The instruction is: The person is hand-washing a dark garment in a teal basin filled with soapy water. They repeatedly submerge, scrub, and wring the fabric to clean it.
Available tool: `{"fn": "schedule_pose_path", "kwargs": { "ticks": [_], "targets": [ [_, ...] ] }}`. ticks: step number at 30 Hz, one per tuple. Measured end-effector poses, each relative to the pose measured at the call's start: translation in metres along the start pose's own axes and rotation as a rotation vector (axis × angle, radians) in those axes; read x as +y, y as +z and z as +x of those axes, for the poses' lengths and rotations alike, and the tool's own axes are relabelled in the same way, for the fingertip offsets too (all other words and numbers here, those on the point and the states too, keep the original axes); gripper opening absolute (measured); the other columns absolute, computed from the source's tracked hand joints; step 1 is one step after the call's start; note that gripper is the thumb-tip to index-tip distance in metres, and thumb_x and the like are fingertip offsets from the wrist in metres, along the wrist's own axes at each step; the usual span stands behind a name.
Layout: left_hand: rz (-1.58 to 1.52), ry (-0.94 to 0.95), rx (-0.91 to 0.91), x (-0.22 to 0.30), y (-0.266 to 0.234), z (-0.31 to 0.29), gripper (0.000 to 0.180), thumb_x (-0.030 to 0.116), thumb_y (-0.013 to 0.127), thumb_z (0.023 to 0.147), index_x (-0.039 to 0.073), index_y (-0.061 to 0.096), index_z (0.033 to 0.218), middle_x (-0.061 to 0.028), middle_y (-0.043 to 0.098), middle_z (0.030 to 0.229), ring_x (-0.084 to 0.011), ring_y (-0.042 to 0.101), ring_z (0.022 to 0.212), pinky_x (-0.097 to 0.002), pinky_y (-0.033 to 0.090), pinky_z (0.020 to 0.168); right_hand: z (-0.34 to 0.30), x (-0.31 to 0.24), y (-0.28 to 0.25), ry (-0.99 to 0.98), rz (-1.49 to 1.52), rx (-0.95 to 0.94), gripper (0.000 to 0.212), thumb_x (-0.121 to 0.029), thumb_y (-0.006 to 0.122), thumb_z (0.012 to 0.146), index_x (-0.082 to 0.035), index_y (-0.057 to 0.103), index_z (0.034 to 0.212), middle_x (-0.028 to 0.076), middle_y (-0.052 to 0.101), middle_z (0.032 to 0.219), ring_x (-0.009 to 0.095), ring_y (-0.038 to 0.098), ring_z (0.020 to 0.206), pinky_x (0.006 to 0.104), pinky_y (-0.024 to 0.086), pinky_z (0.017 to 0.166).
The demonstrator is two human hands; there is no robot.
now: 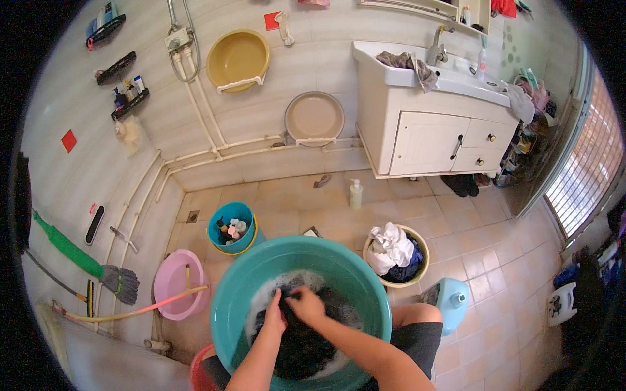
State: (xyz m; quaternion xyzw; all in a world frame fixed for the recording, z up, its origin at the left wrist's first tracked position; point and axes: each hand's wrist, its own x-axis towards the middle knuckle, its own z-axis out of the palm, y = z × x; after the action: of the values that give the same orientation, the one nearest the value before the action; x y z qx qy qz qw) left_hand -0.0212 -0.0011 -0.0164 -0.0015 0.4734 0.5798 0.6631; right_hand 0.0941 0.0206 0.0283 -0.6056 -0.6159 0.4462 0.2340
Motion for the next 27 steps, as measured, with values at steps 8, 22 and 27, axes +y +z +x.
{"fn": "schedule_pose_path", "kwargs": {
  "ticks": [8,22,27],
  "targets": [
    [0.162,0.237,-0.155,-0.052,-0.088,0.083,0.04,0.045,0.051,0.082,0.009,0.051,0.097,-0.0089,0.054,0.095,-0.0246,0.052,0.089,-0.0398,0.043,0.077,-0.034,-0.039,-0.001,-0.456,-0.147,0.076,0.03,-0.036,0.056,0.079,-0.006,0.056,0.076,0.018,0.057,0.068,0.037,0.056,0.065,0.0429,0.045,0.057],
    [0.35,0.475,0.012,0.129,0.084,-0.133,0.033,0.028,0.056,0.084,0.0,0.054,0.101,-0.0051,0.056,0.097,-0.0135,0.053,0.086,-0.0263,0.043,0.075,0.035,0.004,-0.045,-0.301,-0.367,-0.808,0.048,-0.015,0.058,0.074,-0.012,0.047,0.12,0.012,0.047,0.122,0.028,0.045,0.111,0.0387,0.038,0.091],
    [0.283,0.558,0.008,0.139,0.083,-0.157,0.027,0.027,0.058,0.083,0.003,0.053,0.095,-0.0027,0.056,0.088,-0.0111,0.054,0.078,-0.0255,0.045,0.067,0.01,-0.005,-0.045,-0.262,-0.567,-0.669,0.052,-0.023,0.061,0.072,-0.011,0.047,0.12,0.015,0.054,0.11,0.03,0.049,0.106,0.038,0.039,0.088]
  ]
}}
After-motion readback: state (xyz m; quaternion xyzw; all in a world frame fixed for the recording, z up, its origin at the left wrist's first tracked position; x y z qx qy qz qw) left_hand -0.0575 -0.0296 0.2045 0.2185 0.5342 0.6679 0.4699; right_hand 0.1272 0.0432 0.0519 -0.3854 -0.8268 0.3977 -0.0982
